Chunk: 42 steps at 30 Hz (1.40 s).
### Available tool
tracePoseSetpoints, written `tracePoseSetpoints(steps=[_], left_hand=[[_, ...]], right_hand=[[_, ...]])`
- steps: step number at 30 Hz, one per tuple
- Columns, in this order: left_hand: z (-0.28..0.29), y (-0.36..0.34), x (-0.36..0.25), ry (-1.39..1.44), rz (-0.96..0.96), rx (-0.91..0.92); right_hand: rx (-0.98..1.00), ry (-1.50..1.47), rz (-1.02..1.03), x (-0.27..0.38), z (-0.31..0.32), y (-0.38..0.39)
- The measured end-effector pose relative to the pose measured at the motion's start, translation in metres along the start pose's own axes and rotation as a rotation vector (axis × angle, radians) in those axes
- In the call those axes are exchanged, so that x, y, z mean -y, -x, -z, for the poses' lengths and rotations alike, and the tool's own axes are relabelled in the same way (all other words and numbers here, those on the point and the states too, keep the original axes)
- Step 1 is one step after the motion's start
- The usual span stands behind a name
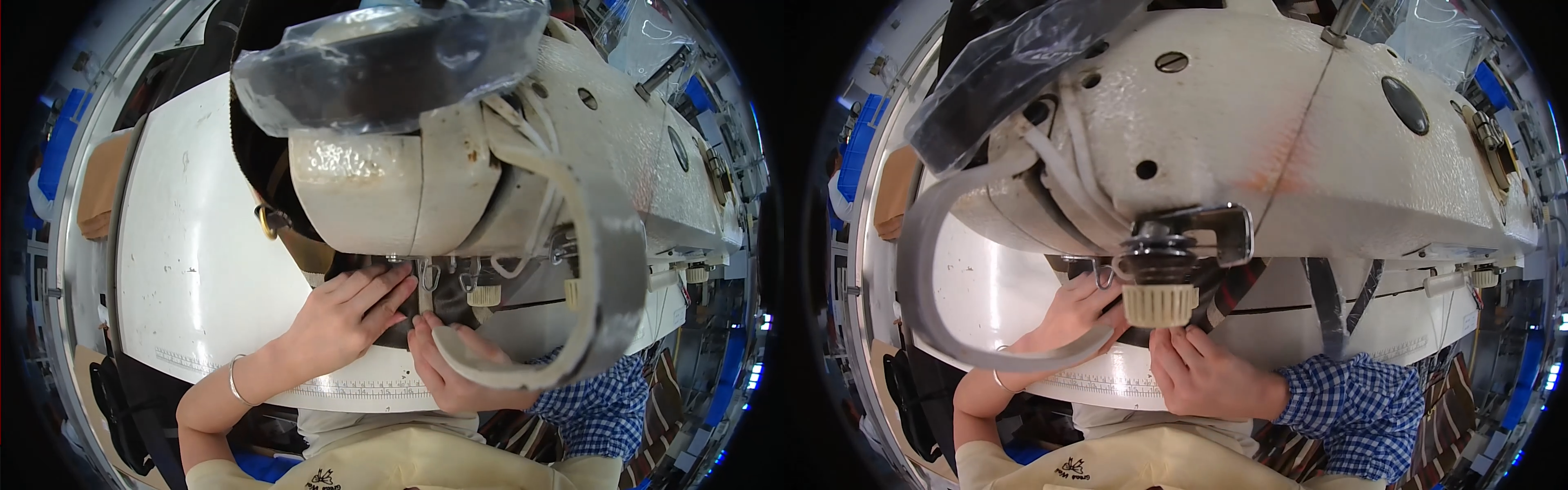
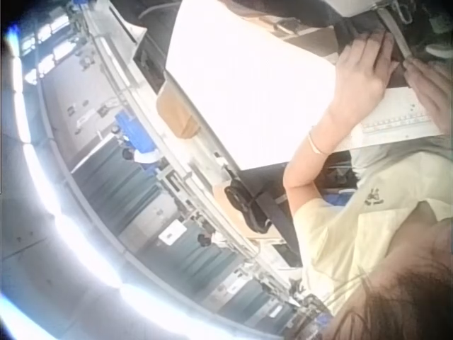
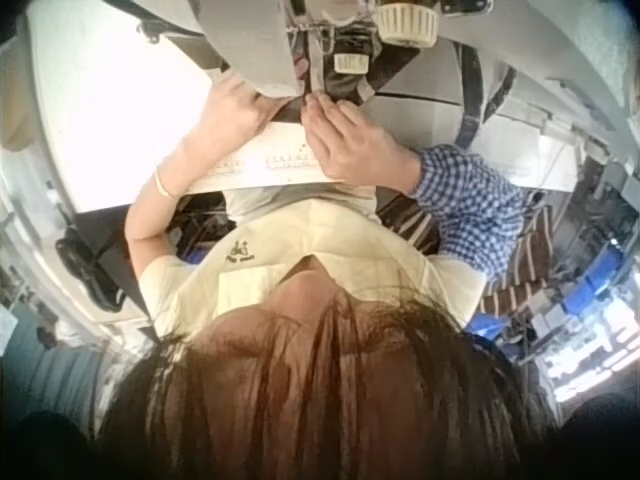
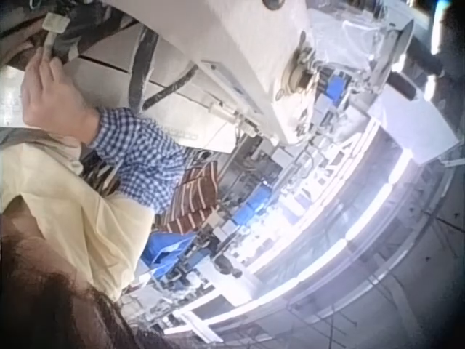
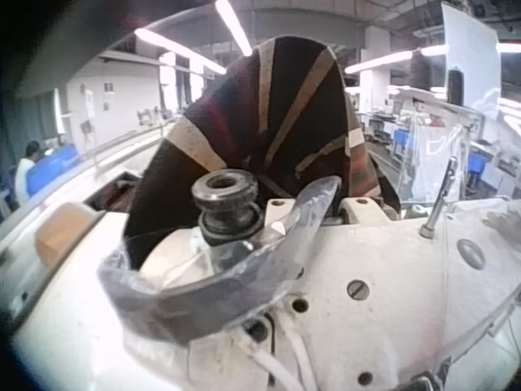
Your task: Sewing the lining and finishing parts of a striped tote bag using an industrial sewing machine.
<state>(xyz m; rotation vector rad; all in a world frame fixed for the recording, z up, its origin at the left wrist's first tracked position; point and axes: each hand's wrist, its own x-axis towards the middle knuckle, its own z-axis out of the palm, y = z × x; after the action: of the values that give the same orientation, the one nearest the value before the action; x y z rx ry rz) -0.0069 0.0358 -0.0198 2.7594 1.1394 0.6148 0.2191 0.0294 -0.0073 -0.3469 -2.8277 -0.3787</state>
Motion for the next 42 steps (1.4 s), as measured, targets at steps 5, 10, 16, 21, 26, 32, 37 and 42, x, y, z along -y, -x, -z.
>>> tracePoseSetpoints(steps=[5, 10, 16, 21, 26, 32, 37, 42], left_hand=[[0.0, -0.007, 0.005, -0.081, -0.029, -0.03], [-0.006, 0.001, 0.007, -0.072, -0.064, -0.101], [-0.006, -0.002, 0.013, -0.031, 0.01, -0.086], [-0.011, 0.0, 0.016, -0.091, 0.034, -0.081], [-0.006, 0.0, 0.01, -0.044, -0.029, -0.118], [-0.001, 0.006, 0.01, 0.022, -0.046, -0.067], [-0.002, 0.01, 0.01, -0.026, -0.027, -0.053], [-0.006, 0.004, 0.015, -0.045, -0.022, -0.106]], right_hand=[[-0.037, -0.039, -0.059, -0.007, -0.009, -0.002], [-0.031, -0.046, -0.104, -0.009, -0.02, 0.002], [0.0, -0.122, -0.151, -0.017, -0.022, -0.005], [-0.069, -0.098, -0.221, -0.024, -0.025, -0.011], [-0.014, -0.107, -0.24, -0.021, -0.027, -0.002], [-0.077, -0.211, -0.289, -0.014, -0.033, 0.002], [0.12, -0.275, -0.332, -0.015, -0.024, 0.002], [0.011, -0.132, -0.41, -0.016, -0.032, -0.003]])
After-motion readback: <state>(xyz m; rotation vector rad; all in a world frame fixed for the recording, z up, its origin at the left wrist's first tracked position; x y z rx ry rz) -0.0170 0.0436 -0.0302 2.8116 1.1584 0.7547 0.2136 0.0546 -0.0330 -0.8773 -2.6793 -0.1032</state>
